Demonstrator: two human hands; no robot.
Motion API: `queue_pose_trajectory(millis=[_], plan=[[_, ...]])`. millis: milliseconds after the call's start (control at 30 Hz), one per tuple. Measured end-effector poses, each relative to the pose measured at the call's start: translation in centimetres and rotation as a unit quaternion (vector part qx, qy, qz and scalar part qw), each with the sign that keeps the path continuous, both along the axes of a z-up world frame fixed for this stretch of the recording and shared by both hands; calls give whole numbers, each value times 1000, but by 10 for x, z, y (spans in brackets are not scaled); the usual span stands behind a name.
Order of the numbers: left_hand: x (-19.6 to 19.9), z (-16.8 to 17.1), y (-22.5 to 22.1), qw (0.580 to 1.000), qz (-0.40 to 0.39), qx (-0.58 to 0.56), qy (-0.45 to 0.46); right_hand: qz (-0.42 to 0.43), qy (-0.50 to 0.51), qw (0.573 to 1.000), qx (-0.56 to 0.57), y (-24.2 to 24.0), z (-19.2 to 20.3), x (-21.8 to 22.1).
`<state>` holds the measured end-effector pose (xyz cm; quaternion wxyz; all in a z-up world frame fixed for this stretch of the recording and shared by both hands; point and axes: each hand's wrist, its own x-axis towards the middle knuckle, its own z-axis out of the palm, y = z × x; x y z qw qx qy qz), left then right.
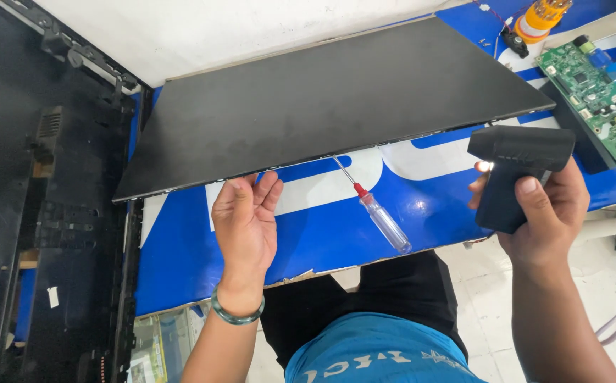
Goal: Disassembling a computer monitor by removing screws, prying the frame, and using a heat gun to remove the panel.
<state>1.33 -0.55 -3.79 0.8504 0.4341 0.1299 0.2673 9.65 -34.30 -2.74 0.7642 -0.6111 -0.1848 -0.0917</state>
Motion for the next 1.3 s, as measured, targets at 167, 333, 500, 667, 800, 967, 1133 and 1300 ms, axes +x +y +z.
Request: queue_pose_trajectory(millis=[167,333,500,667,800,967,1133,1300], plan=[[0,-3,0,1000,9,6,7,-2,4,1000,8,2,-2,0],[-1,-2,-1,1000,12,16,9,-22,-7,1000,-8,-3,0,1],[-1,-4,0,1000,5,24,1,-46,-5,999,-17,-12,0,2],[0,-5,-1,1000,7,25,-6,-53,-14,998,-30,-20,1,5],[0,-6,-1,999,10,33,-4,-63,-19,997,-44,-24,3,8],[0,-2,-3,999,15,32,4,-54,-19,998,-34,-21,5,5],[1,-4,-2,999,14,30,1,66,23,998,-8,3,9,-13],[1,-1,-3,1000,14,22,5,167,105,980,-22,50,45,-43]])
